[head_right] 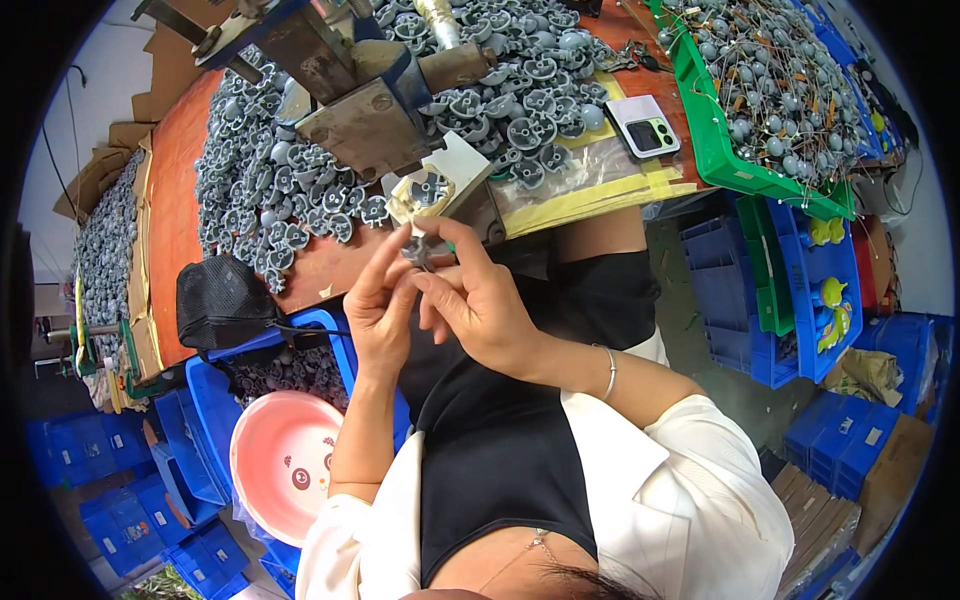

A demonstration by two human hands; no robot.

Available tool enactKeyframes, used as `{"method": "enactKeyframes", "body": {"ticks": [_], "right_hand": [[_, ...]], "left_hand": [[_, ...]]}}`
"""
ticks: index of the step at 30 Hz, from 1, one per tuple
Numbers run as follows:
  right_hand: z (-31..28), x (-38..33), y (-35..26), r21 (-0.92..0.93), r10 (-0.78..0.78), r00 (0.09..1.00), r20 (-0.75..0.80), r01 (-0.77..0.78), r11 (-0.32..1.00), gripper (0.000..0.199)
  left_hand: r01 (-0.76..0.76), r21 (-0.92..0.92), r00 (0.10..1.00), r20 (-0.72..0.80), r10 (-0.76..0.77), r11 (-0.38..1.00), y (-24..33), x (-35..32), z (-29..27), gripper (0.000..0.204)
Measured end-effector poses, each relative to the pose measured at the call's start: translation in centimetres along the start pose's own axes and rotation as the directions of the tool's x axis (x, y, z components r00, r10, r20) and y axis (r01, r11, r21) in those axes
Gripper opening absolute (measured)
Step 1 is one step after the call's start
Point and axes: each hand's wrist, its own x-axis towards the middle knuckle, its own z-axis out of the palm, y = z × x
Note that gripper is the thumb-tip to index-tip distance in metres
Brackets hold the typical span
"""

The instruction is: Assembling small grey toy or mechanical components using a manual press machine and thin wire.

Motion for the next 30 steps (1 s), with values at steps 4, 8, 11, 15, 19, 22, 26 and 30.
{"method": "enactKeyframes", "body": {"ticks": [4,8,11,15,19,22,26,30], "right_hand": [[-0.2,0.6,0.1,-0.001,-0.017,0.996,0.085,0.017,1.000,0.063],[-0.5,0.9,0.2,-0.122,-0.088,0.993,0.082,0.098,0.988,0.065],[-0.7,0.9,0.0,-0.264,-0.073,0.990,0.120,0.103,0.959,0.066],[-0.7,0.8,0.2,-0.363,-0.131,0.981,0.144,0.176,0.915,0.068],[-0.6,1.1,-0.2,-0.433,-0.246,0.960,0.137,0.281,0.857,0.069],[-0.6,1.3,0.7,-0.571,-0.329,0.929,0.169,0.364,0.736,0.070],[-0.7,1.2,0.7,-0.715,-0.336,0.895,0.293,0.439,0.544,0.069],[-0.8,0.8,0.5,-0.738,-0.271,0.891,0.364,0.454,0.500,0.067]], "left_hand": [[0.066,-0.087,0.997,0.046,-0.062,0.994,-0.4,-0.1,-0.8,0.037],[0.132,-0.240,0.989,-0.041,-0.146,0.962,0.0,0.1,-0.8,0.032],[0.114,-0.301,0.988,-0.066,-0.140,0.947,0.1,0.2,-0.7,0.029],[0.075,-0.228,0.988,-0.117,-0.104,0.971,0.4,0.0,-0.6,0.025],[0.038,-0.010,0.996,-0.081,-0.039,0.999,0.8,-0.2,-0.5,0.021],[0.013,0.092,0.991,-0.130,-0.001,0.996,1.3,-0.1,-0.8,0.021],[0.282,-0.057,0.956,-0.064,-0.285,0.958,2.7,-0.1,-2.0,0.017],[0.331,-0.044,0.943,-0.009,-0.332,0.942,3.1,0.0,-2.6,0.013]]}}
